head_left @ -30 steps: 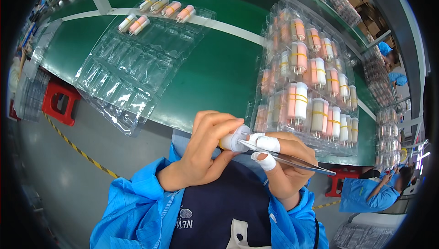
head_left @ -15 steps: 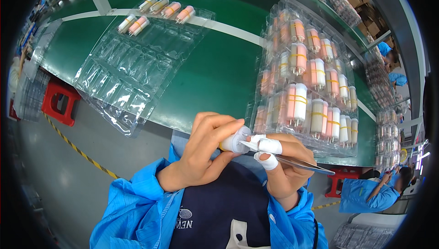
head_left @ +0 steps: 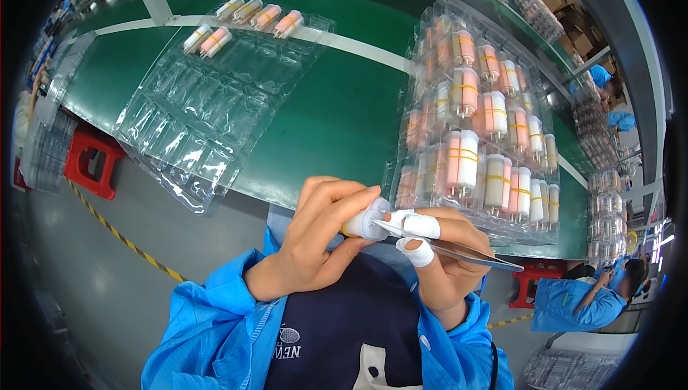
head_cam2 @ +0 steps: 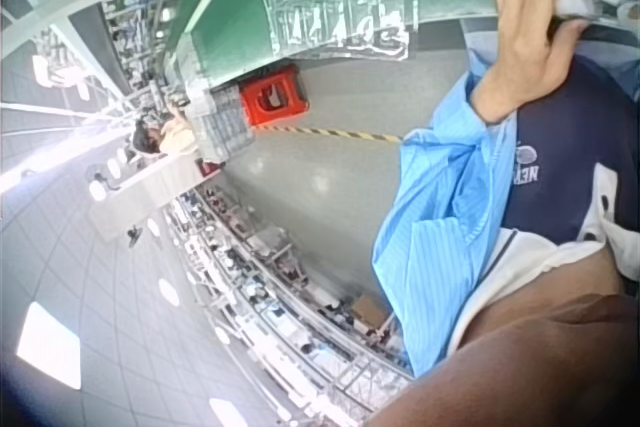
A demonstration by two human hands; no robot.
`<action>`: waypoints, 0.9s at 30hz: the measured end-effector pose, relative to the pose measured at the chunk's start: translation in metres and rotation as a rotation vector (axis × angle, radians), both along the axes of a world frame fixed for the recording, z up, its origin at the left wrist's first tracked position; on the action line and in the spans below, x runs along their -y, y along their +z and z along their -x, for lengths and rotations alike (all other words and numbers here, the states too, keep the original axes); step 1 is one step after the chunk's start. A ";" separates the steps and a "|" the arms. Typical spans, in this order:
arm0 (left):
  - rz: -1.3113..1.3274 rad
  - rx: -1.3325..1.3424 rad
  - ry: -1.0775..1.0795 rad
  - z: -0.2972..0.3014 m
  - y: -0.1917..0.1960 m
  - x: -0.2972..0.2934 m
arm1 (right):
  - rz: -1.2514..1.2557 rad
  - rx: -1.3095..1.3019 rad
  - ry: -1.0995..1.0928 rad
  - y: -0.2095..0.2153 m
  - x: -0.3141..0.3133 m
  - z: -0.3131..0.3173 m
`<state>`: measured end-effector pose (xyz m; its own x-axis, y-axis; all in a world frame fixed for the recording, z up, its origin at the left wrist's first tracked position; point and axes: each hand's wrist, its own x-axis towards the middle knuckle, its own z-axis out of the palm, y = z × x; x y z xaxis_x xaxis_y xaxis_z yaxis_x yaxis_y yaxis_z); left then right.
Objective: The person uses tweezers to insert small white components into cylindrical pink and white objects. They handle the items one at a time, placing the finished units into a clear plastic tray on the assembly line.
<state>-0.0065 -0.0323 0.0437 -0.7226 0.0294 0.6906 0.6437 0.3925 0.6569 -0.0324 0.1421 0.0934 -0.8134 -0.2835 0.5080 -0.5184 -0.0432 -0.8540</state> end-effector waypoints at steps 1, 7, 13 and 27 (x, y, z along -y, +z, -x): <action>0.001 0.001 0.001 0.000 0.000 0.000 | 0.003 0.002 0.000 0.000 0.000 0.000; -0.005 -0.009 -0.009 0.000 0.000 0.000 | -0.009 -0.015 0.009 0.000 -0.001 0.000; -0.026 0.024 0.008 -0.002 0.004 -0.002 | -0.054 -0.059 -0.012 0.002 0.000 0.001; 0.083 -0.026 -0.007 -0.003 0.006 -0.001 | -0.320 -0.050 0.076 0.034 -0.003 0.005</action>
<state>-0.0032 -0.0310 0.0496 -0.7039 0.0921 0.7044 0.6632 0.4403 0.6052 -0.0376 0.1453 0.1275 -0.7600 -0.4941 0.4222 -0.5657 0.1831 -0.8040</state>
